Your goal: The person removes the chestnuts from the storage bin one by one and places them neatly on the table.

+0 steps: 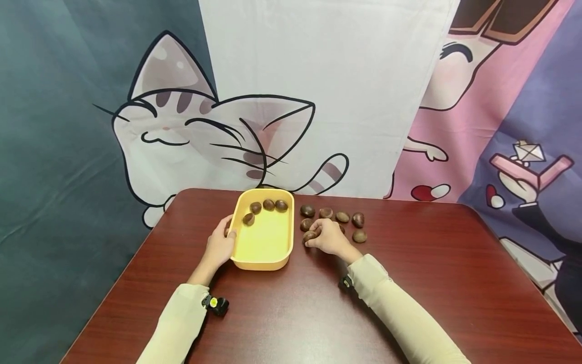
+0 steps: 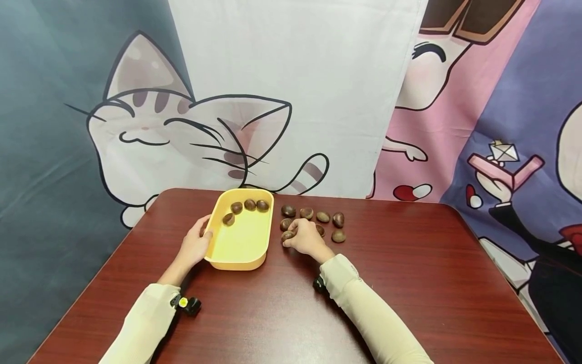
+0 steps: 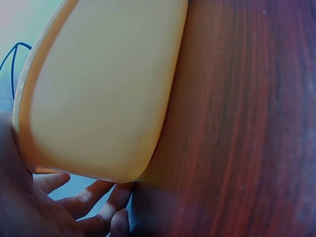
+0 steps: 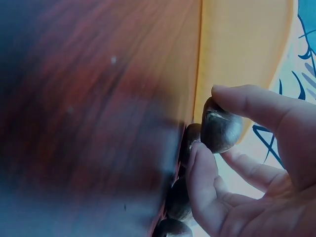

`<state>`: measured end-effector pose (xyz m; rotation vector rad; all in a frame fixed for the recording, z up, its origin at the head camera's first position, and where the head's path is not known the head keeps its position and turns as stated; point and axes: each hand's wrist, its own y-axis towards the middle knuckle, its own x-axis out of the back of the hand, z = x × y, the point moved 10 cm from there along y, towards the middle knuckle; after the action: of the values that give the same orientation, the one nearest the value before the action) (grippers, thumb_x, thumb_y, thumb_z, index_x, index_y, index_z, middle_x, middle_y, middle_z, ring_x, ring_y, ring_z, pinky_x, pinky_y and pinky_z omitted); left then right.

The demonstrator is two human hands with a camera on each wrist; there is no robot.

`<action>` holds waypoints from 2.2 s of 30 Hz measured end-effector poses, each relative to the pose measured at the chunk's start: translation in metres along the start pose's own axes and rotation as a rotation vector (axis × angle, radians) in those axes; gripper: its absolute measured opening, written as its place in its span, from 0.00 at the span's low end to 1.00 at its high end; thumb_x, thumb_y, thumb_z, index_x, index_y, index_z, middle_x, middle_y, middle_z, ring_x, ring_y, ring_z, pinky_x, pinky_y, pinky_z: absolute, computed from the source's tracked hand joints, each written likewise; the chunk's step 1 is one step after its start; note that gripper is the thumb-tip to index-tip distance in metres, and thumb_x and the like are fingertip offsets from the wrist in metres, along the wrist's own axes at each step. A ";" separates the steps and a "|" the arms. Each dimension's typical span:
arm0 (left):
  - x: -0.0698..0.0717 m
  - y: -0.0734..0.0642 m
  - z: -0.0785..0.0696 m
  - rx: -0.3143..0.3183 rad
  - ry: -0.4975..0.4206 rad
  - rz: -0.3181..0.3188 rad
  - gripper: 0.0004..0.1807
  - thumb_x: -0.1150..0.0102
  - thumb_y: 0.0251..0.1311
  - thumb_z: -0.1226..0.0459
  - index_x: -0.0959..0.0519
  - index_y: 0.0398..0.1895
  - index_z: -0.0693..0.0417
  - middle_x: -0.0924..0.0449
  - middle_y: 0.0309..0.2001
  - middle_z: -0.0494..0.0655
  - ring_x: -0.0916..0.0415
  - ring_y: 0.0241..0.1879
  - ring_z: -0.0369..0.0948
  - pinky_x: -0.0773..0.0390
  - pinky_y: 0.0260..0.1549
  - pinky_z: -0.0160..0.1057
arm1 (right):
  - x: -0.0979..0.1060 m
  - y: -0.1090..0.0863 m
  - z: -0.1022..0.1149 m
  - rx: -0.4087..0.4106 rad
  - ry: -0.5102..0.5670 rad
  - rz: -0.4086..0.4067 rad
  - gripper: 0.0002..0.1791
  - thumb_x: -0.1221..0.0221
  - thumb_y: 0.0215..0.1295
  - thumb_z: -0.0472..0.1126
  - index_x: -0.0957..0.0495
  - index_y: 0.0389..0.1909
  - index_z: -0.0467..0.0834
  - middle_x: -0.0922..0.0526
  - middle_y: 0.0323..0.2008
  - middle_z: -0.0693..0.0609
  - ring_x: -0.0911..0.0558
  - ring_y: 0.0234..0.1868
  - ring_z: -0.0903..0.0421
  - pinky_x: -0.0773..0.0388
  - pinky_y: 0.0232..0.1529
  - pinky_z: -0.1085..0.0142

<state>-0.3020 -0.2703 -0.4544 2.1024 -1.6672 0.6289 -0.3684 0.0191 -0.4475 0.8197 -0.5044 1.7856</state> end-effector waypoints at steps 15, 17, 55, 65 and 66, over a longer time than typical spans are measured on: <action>0.001 -0.001 -0.003 -0.001 0.001 0.003 0.27 0.59 0.74 0.62 0.40 0.76 0.47 0.19 0.53 0.60 0.17 0.37 0.47 0.22 0.41 0.47 | -0.008 0.000 0.018 0.059 -0.061 0.007 0.13 0.24 0.46 0.38 0.19 0.30 0.42 0.18 0.22 0.56 0.20 0.29 0.58 0.22 0.37 0.60; 0.001 -0.001 -0.003 -0.003 0.000 0.001 0.27 0.58 0.74 0.62 0.40 0.76 0.48 0.19 0.53 0.60 0.17 0.37 0.47 0.21 0.40 0.46 | -0.009 0.000 0.020 0.062 -0.076 0.010 0.13 0.23 0.46 0.37 0.18 0.30 0.41 0.18 0.22 0.56 0.19 0.30 0.58 0.21 0.39 0.60; 0.001 0.000 0.001 -0.007 0.004 -0.003 0.27 0.58 0.74 0.61 0.40 0.75 0.48 0.18 0.53 0.58 0.17 0.35 0.44 0.21 0.38 0.44 | -0.028 0.052 0.100 0.139 0.119 -0.058 0.28 0.32 0.60 0.37 0.26 0.60 0.34 0.21 0.55 0.34 0.22 0.56 0.39 0.23 0.52 0.50; 0.002 0.000 -0.001 -0.011 0.007 -0.003 0.27 0.58 0.74 0.62 0.40 0.75 0.48 0.18 0.53 0.58 0.17 0.34 0.44 0.21 0.38 0.45 | -0.043 0.071 0.102 0.099 0.022 -0.095 0.32 0.34 0.60 0.36 0.29 0.65 0.34 0.23 0.61 0.38 0.26 0.63 0.43 0.30 0.62 0.53; 0.002 0.000 -0.001 -0.011 0.006 -0.004 0.28 0.58 0.74 0.61 0.40 0.75 0.48 0.18 0.53 0.58 0.17 0.34 0.44 0.21 0.38 0.45 | -0.044 0.072 0.102 0.095 0.026 -0.089 0.32 0.34 0.60 0.35 0.30 0.65 0.34 0.24 0.61 0.38 0.27 0.64 0.43 0.32 0.63 0.52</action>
<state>-0.3015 -0.2713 -0.4525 2.0941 -1.6594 0.6230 -0.3969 -0.1038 -0.4080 0.8707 -0.3628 1.7467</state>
